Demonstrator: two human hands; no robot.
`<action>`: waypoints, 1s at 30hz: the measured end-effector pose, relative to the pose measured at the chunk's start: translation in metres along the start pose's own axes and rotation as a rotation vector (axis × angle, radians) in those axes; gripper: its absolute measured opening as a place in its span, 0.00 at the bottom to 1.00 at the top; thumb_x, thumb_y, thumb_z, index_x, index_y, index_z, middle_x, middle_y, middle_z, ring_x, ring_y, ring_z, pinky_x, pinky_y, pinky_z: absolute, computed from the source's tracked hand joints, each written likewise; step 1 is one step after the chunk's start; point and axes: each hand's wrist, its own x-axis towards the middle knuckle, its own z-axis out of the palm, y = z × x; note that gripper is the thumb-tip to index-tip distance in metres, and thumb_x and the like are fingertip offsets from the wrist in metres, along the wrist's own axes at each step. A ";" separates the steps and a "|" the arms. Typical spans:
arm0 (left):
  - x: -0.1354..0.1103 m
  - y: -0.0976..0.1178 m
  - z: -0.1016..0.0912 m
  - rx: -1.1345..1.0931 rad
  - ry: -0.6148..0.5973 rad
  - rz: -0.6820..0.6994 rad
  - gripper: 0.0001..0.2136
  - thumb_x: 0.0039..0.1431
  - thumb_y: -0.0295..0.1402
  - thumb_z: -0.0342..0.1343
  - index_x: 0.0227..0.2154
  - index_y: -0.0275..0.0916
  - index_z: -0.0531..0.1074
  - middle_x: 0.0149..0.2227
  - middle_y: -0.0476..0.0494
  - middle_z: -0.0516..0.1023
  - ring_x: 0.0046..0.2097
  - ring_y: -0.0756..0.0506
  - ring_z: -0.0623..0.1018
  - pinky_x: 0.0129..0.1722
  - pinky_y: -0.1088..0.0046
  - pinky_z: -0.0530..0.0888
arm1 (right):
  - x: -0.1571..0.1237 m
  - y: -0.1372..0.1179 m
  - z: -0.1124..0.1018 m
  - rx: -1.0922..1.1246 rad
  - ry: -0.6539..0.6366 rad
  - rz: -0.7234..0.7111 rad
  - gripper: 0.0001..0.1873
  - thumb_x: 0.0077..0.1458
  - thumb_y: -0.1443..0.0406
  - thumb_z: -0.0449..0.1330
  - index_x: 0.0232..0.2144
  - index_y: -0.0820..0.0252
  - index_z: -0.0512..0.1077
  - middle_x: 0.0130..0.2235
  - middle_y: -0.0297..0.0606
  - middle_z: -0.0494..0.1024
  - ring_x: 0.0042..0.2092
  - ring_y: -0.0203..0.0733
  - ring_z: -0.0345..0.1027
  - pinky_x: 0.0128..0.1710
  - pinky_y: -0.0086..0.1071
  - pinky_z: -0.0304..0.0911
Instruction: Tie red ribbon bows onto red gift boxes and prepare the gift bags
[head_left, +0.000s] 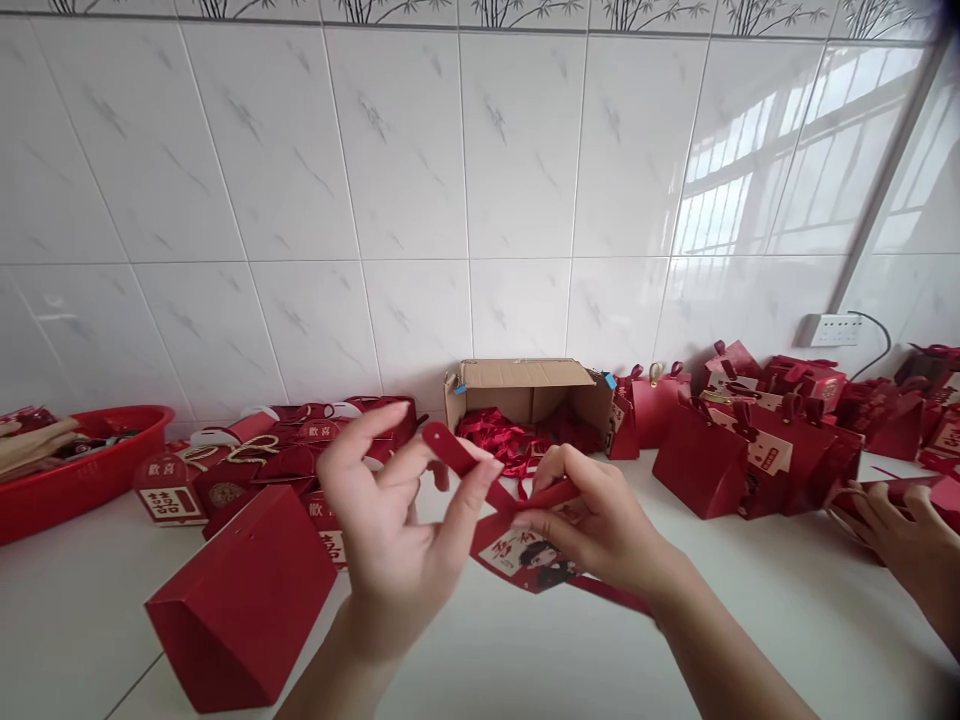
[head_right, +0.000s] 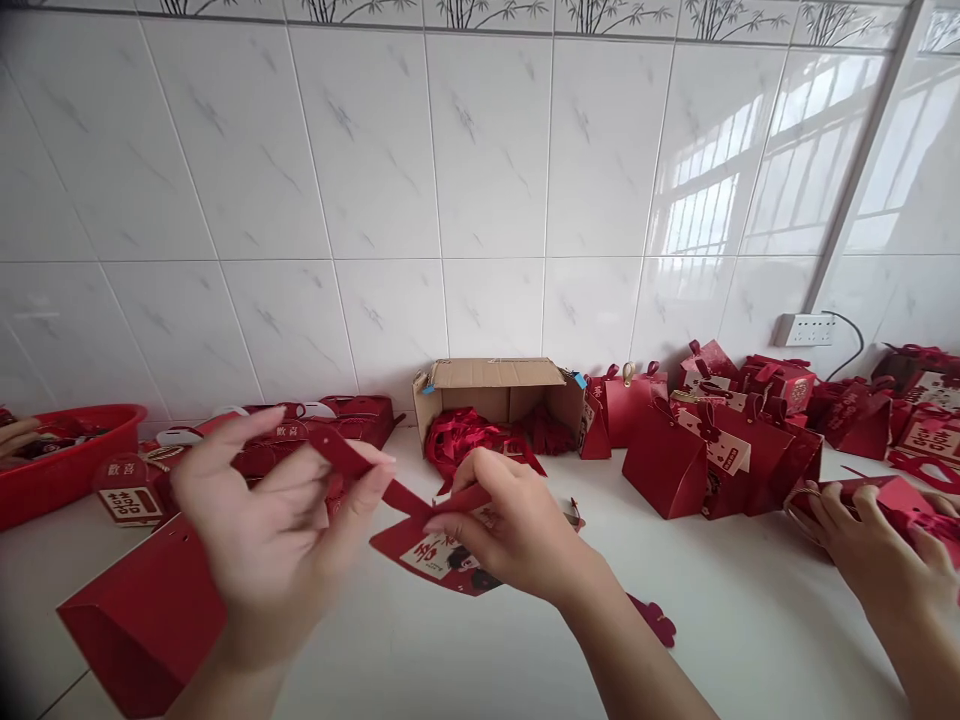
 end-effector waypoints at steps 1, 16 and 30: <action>0.002 -0.001 -0.003 0.024 0.022 -0.024 0.26 0.53 0.20 0.61 0.50 0.46 0.56 0.31 0.52 0.74 0.31 0.49 0.76 0.33 0.72 0.75 | -0.001 -0.001 -0.001 -0.030 -0.014 -0.041 0.11 0.55 0.64 0.61 0.30 0.56 0.60 0.29 0.30 0.69 0.29 0.32 0.63 0.27 0.24 0.60; 0.009 0.006 -0.020 0.255 -0.474 -0.095 0.11 0.58 0.26 0.55 0.38 0.49 0.78 0.53 0.48 0.73 0.56 0.43 0.69 0.55 0.66 0.69 | -0.003 -0.020 -0.013 -0.195 0.092 -0.395 0.09 0.57 0.68 0.59 0.32 0.57 0.60 0.28 0.33 0.70 0.28 0.34 0.61 0.27 0.28 0.56; 0.008 0.020 -0.015 0.006 -0.409 -0.398 0.09 0.56 0.30 0.59 0.37 0.51 0.80 0.31 0.51 0.82 0.32 0.49 0.80 0.30 0.79 0.78 | -0.004 -0.020 -0.016 -0.276 0.159 -0.425 0.08 0.58 0.69 0.58 0.31 0.57 0.60 0.28 0.33 0.71 0.28 0.35 0.62 0.28 0.30 0.55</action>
